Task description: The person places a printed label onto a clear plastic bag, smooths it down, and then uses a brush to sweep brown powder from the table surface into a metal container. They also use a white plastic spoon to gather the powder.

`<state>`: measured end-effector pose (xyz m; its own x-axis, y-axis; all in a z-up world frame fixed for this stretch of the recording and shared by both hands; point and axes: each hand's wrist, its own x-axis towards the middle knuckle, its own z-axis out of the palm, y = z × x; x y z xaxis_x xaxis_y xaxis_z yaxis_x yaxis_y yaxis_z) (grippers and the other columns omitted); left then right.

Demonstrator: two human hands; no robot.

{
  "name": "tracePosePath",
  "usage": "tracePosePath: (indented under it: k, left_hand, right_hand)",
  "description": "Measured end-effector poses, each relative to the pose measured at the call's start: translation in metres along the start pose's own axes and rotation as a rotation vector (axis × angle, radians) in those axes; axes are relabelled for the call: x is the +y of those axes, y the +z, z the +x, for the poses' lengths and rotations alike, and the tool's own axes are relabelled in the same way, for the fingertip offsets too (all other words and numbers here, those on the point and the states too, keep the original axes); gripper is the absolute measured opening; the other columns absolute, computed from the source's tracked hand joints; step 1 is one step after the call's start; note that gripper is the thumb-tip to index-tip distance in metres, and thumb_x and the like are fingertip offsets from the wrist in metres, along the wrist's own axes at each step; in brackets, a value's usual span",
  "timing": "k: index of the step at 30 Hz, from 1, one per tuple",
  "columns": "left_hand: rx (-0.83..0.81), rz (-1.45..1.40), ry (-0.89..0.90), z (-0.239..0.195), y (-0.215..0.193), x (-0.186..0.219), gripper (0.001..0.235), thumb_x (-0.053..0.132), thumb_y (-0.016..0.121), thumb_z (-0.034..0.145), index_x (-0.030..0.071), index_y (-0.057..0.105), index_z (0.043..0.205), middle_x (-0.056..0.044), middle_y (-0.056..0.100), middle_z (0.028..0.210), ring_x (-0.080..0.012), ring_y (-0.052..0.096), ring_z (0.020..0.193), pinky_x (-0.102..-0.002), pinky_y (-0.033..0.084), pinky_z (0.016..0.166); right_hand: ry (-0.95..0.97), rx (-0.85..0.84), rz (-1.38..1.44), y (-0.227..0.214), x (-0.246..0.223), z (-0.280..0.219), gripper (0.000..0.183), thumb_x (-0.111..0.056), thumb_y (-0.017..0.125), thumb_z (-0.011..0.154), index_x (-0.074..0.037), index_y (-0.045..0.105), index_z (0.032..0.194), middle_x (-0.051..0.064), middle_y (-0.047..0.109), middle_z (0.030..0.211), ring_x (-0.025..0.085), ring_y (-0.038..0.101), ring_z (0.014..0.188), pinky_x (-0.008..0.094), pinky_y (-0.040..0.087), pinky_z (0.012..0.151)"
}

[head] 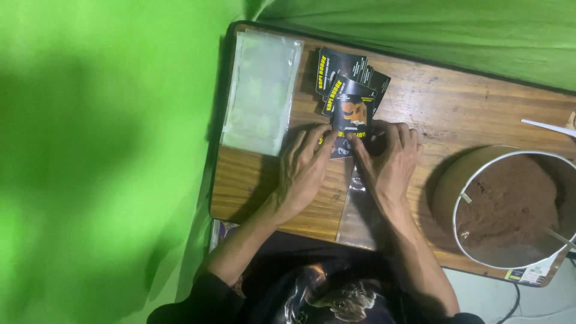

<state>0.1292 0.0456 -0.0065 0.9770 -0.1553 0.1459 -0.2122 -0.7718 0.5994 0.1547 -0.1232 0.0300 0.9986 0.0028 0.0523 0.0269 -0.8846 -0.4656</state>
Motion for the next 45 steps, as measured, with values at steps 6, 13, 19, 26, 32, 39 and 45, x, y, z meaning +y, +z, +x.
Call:
tracePosePath:
  k: [6, 13, 19, 26, 32, 39, 45]
  left_hand:
    - [0.056, -0.08, -0.068, -0.003, -0.008, 0.01, 0.043, 0.018, 0.073, 0.095, 0.007, 0.06, 0.134, -0.014, 0.062, 0.126, -0.0241, 0.069, 0.093, -0.034, 0.061, 0.07]
    - [0.112, -0.621, -0.324, -0.03, -0.04, 0.027, 0.071, 0.036, 0.072, 0.094, 0.004, 0.041, 0.15, -0.025, 0.07, 0.109, -0.0403, 0.071, 0.096, -0.044, 0.059, 0.071]
    - [0.091, -0.339, -0.263, -0.049, -0.054, 0.007, 0.039, 0.015, 0.069, 0.096, 0.011, 0.063, 0.134, -0.015, 0.074, 0.09, -0.0273, 0.074, 0.076, -0.035, 0.059, 0.063]
    - [0.098, 0.028, -0.145, -0.044, -0.07, 0.014, 0.062, 0.026, 0.076, 0.093, 0.012, 0.052, 0.148, -0.017, 0.062, 0.117, -0.0204, 0.067, 0.081, -0.031, 0.061, 0.062]
    - [0.154, 0.133, -0.07, -0.015, -0.067, 0.0, 0.058, 0.043, 0.072, 0.094, 0.02, 0.055, 0.144, -0.006, 0.067, 0.107, -0.0175, 0.063, 0.087, -0.034, 0.048, 0.071]
    - [-0.067, 0.228, -0.112, 0.09, -0.051, -0.023, 0.06, 0.029, 0.078, 0.093, 0.007, 0.054, 0.143, -0.017, 0.063, 0.128, -0.0276, 0.053, 0.116, -0.055, 0.029, 0.096]
    - [-0.149, 0.197, -0.143, 0.089, -0.04, -0.02, 0.053, 0.014, 0.08, 0.089, 0.0, 0.06, 0.136, -0.019, 0.054, 0.138, -0.0286, 0.043, 0.125, -0.054, 0.027, 0.095]
  right_hand:
    - [0.101, -0.073, 0.293, -0.004, 0.022, -0.008, 0.018, -0.025, 0.072, 0.107, -0.007, 0.072, 0.108, 0.012, 0.065, 0.088, 0.028, 0.06, 0.081, 0.039, 0.045, 0.07]
    - [0.242, -0.338, 0.665, -0.035, -0.008, -0.016, 0.025, -0.017, 0.084, 0.089, -0.002, 0.073, 0.107, 0.018, 0.073, 0.087, 0.027, 0.067, 0.071, 0.038, 0.052, 0.068]
    - [0.058, -0.097, 0.537, -0.017, -0.004, 0.0, 0.021, -0.016, 0.075, 0.101, -0.002, 0.071, 0.117, 0.017, 0.069, 0.098, 0.027, 0.061, 0.083, 0.037, 0.046, 0.07]
    - [-0.094, -0.074, 0.355, -0.015, -0.003, 0.027, 0.066, -0.019, 0.077, 0.095, -0.001, 0.044, 0.15, 0.025, 0.042, 0.135, 0.041, 0.048, 0.116, 0.06, 0.047, 0.094]
    - [-0.216, -0.208, 0.312, -0.015, 0.002, 0.058, 0.094, -0.012, 0.079, 0.084, -0.001, 0.026, 0.161, 0.032, 0.022, 0.161, 0.054, 0.028, 0.145, 0.08, 0.031, 0.109]
    - [-0.127, -0.298, 0.168, -0.003, 0.002, 0.074, 0.107, -0.015, 0.088, 0.082, -0.006, 0.021, 0.165, 0.028, 0.047, 0.152, 0.043, 0.044, 0.131, 0.06, 0.038, 0.107]
    - [0.078, -0.322, 0.255, -0.01, -0.019, 0.078, 0.088, -0.023, 0.085, 0.086, -0.006, 0.036, 0.156, 0.027, 0.053, 0.143, 0.048, 0.051, 0.132, 0.064, 0.041, 0.107]
